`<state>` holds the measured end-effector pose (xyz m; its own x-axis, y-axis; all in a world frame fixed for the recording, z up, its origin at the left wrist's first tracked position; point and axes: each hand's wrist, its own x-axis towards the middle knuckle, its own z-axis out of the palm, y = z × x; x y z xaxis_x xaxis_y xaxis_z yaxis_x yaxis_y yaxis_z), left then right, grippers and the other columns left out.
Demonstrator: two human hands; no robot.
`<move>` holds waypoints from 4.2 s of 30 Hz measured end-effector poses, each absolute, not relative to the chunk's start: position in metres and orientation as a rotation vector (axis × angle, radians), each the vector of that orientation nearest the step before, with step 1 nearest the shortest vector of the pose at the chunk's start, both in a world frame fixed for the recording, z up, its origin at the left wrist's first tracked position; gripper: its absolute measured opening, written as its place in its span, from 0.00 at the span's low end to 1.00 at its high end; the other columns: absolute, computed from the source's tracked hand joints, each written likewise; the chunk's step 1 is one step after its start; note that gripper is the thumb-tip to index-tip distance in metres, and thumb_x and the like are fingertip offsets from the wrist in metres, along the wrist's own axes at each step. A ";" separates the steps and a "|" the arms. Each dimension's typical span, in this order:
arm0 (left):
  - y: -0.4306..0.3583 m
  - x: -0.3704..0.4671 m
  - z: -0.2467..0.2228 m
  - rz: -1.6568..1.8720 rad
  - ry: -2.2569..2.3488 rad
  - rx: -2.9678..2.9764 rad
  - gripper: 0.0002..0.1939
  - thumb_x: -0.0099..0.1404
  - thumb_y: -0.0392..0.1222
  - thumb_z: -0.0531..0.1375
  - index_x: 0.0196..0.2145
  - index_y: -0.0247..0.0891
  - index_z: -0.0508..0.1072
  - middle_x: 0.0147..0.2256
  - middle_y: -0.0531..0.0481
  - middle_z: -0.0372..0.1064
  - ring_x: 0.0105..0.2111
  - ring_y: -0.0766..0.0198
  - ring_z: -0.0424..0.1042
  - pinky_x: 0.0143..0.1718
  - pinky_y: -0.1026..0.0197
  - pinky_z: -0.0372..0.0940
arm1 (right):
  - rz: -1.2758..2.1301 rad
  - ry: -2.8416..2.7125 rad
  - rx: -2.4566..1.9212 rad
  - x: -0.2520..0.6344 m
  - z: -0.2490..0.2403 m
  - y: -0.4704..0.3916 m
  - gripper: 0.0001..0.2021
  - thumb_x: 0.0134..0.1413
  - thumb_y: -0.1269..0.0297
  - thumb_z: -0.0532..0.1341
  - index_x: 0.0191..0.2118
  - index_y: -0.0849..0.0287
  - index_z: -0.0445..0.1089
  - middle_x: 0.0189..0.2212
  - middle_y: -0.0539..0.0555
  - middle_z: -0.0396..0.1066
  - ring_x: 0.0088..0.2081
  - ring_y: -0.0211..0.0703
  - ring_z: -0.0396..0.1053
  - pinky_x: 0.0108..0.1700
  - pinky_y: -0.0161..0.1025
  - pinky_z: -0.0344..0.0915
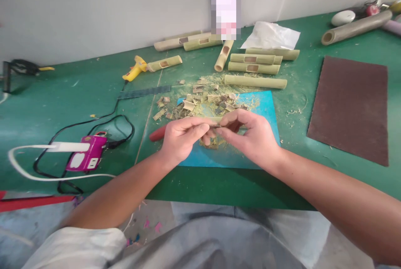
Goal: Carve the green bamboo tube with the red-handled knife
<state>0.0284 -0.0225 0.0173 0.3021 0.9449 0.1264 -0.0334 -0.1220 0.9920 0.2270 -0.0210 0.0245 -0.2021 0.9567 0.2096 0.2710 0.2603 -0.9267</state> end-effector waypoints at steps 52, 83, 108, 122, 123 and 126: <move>0.010 0.005 -0.004 1.035 1.230 2.585 0.09 0.71 0.34 0.60 0.46 0.33 0.79 0.40 0.43 0.78 0.38 0.63 0.78 0.42 0.61 0.73 | 0.133 -2.625 -1.623 0.227 0.014 -0.025 0.12 0.61 0.56 0.59 0.41 0.60 0.71 0.34 0.56 0.75 0.33 0.48 0.73 0.29 0.40 0.51; 0.012 0.007 -0.011 0.908 1.134 2.695 0.12 0.75 0.39 0.55 0.46 0.34 0.78 0.36 0.45 0.76 0.35 0.64 0.76 0.40 0.61 0.72 | 0.185 -2.637 -1.665 0.225 0.014 -0.025 0.13 0.64 0.57 0.55 0.38 0.61 0.71 0.31 0.58 0.75 0.30 0.47 0.71 0.28 0.39 0.48; 0.013 0.006 -0.010 0.992 1.175 2.658 0.12 0.75 0.39 0.55 0.44 0.33 0.78 0.35 0.45 0.75 0.35 0.64 0.75 0.38 0.62 0.71 | 0.170 -2.599 -1.636 0.224 0.014 -0.026 0.12 0.61 0.58 0.55 0.37 0.60 0.71 0.30 0.57 0.76 0.29 0.45 0.71 0.28 0.39 0.47; 0.014 0.004 -0.007 1.025 1.137 2.600 0.10 0.73 0.37 0.58 0.44 0.33 0.79 0.35 0.45 0.76 0.34 0.65 0.75 0.38 0.63 0.71 | 0.162 -2.601 -1.586 0.227 0.013 -0.026 0.13 0.63 0.58 0.54 0.37 0.61 0.71 0.29 0.57 0.75 0.28 0.44 0.69 0.28 0.39 0.47; 0.014 0.004 -0.007 0.997 1.124 2.600 0.10 0.73 0.38 0.58 0.44 0.34 0.79 0.35 0.45 0.76 0.34 0.65 0.75 0.38 0.63 0.71 | 0.160 -2.602 -1.581 0.227 0.013 -0.026 0.13 0.63 0.59 0.54 0.37 0.61 0.71 0.29 0.57 0.75 0.28 0.44 0.69 0.28 0.39 0.47; 0.014 0.004 -0.007 0.976 1.112 2.563 0.10 0.74 0.39 0.58 0.44 0.35 0.79 0.35 0.46 0.77 0.34 0.65 0.75 0.39 0.63 0.71 | 0.147 -2.600 -1.572 0.228 0.012 -0.025 0.13 0.63 0.59 0.53 0.37 0.61 0.71 0.28 0.57 0.76 0.27 0.44 0.69 0.28 0.39 0.47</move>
<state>0.0044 0.0139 -0.0072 0.5042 0.7052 0.4985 0.5855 -0.7034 0.4029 0.2276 -0.0254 0.0124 -0.4619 0.8862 0.0352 0.8766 0.4622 -0.1341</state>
